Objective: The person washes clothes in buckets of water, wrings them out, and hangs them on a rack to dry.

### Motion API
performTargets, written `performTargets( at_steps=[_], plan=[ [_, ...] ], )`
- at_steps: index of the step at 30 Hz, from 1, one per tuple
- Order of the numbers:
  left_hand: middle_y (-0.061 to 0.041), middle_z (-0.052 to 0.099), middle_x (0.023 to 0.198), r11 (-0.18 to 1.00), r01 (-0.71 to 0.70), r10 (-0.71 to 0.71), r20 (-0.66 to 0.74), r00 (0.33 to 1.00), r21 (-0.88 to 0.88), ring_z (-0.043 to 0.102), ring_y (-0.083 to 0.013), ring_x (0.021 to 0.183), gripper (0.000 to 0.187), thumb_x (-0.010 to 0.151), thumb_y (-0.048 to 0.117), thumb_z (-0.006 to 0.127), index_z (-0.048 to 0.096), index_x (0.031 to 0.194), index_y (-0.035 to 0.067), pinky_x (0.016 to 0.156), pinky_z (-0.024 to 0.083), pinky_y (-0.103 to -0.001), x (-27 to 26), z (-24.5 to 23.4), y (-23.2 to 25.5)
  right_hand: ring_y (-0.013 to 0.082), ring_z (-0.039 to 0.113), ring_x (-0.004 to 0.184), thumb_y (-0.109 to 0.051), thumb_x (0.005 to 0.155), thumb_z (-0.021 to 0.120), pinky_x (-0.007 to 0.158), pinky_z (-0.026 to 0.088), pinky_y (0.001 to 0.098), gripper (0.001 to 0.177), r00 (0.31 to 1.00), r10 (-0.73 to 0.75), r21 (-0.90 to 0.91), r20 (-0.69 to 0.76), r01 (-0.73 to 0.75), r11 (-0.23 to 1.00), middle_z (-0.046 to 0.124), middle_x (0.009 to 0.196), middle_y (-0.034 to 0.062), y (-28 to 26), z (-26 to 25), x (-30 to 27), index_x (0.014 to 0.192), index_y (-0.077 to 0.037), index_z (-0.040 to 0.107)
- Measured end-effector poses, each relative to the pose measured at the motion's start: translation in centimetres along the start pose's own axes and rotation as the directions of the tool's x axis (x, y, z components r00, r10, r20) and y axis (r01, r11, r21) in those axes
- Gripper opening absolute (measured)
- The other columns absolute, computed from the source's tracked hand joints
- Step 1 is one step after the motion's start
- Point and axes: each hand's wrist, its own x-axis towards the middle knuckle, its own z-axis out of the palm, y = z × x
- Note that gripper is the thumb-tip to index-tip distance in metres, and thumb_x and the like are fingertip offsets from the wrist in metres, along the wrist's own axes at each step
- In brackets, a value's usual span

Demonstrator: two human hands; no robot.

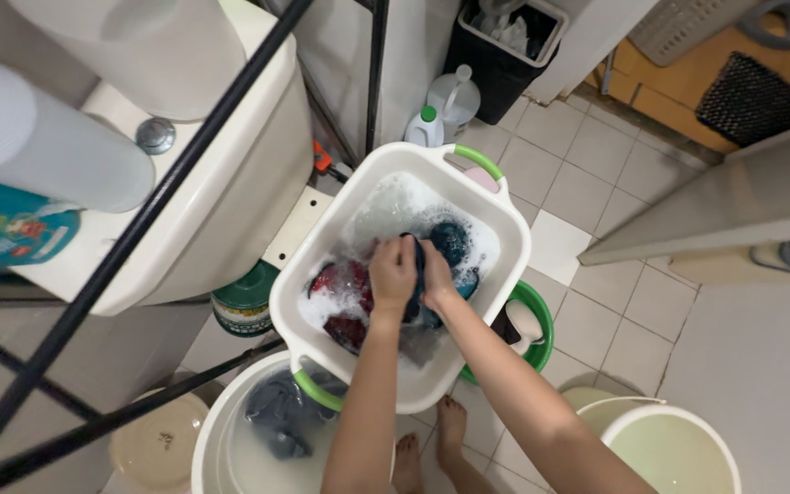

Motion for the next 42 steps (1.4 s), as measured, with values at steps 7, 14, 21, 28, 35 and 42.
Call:
performTargets(
  at_steps=[7, 14, 21, 28, 35, 42],
  plan=[
    [-0.027, 0.062, 0.125, 0.927, 0.375, -0.371, 0.135, 0.919, -0.003, 0.059, -0.0446, 0.116, 0.065, 0.087, 0.031, 0.079, 0.049, 0.136, 0.002, 0.099, 0.045, -0.049, -7.0, 2.1, -11.7, 0.0294, 0.064, 0.120, -0.048, 0.097, 0.054, 0.100, 0.053, 0.0391, 0.051, 0.988, 0.103, -0.316, -0.116, -0.135, 0.939, 0.066, 0.131, 0.0123, 5.2, -4.4, 6.2, 0.133, -0.013, 0.061],
    [-0.020, 0.064, 0.121, 0.897, 0.433, -0.440, -0.090, 0.894, -0.082, 0.063, -0.0390, 0.111, 0.046, 0.090, 0.031, 0.077, 0.061, 0.125, 0.006, 0.096, 0.050, -0.046, -8.2, 1.6, -6.7, 0.0347, 0.048, 0.124, -0.060, 0.103, 0.064, 0.107, 0.039, 0.0450, 0.069, 0.995, 0.092, -0.294, -0.046, -0.102, 0.950, 0.053, 0.137, 0.0178, 6.8, -3.7, 4.8, 0.138, -0.002, 0.053],
    [-0.002, 0.072, 0.102, 0.961, -0.264, 0.271, -0.092, 0.958, 0.084, 0.065, -0.0241, 0.103, 0.013, 0.090, 0.023, 0.076, 0.075, 0.100, 0.014, 0.095, 0.044, -0.046, -2.5, -5.6, 9.0, 0.0272, 0.061, 0.124, -0.065, 0.095, 0.056, 0.110, 0.046, 0.0450, 0.061, 0.840, 0.156, 0.405, 0.519, -0.403, 0.821, 0.064, 0.134, 0.0093, -3.4, -0.5, -9.2, 0.129, -0.014, 0.063],
    [-0.019, 0.061, 0.127, 0.860, -0.507, 0.510, -0.132, 0.850, 0.056, 0.057, -0.0390, 0.110, 0.051, 0.074, 0.040, 0.077, 0.067, 0.112, 0.007, 0.099, 0.036, -0.055, 3.4, -10.8, 20.7, 0.0268, 0.060, 0.122, -0.073, 0.087, 0.047, 0.102, 0.047, 0.0461, 0.067, 0.894, -0.064, 0.449, 0.443, -0.159, 0.879, 0.063, 0.135, 0.0052, -13.5, 7.7, -20.5, 0.131, -0.024, 0.059],
    [-0.016, 0.060, 0.111, 0.905, -0.414, 0.424, -0.150, 0.893, 0.098, 0.063, -0.0391, 0.098, 0.031, 0.085, 0.030, 0.078, 0.065, 0.103, 0.009, 0.084, 0.055, -0.047, 4.6, -10.0, 21.8, 0.0228, 0.065, 0.107, -0.050, 0.111, 0.048, 0.095, 0.053, 0.0387, 0.037, 0.834, -0.185, 0.347, 0.519, -0.008, 0.938, 0.067, 0.114, 0.0052, -15.2, 7.9, -18.9, 0.119, -0.016, 0.062],
    [-0.014, 0.063, 0.080, 0.932, -0.338, 0.359, -0.224, 0.906, 0.128, 0.065, -0.0382, 0.075, 0.027, 0.098, 0.026, 0.068, 0.057, 0.084, 0.006, 0.067, 0.054, -0.048, 5.4, -9.6, 22.6, 0.0146, 0.061, 0.088, -0.038, 0.108, 0.054, 0.080, 0.052, 0.0316, 0.026, 0.862, -0.317, 0.334, 0.395, 0.186, 0.924, 0.063, 0.094, 0.0006, -17.5, 10.4, -19.7, 0.105, -0.014, 0.063]
  ],
)
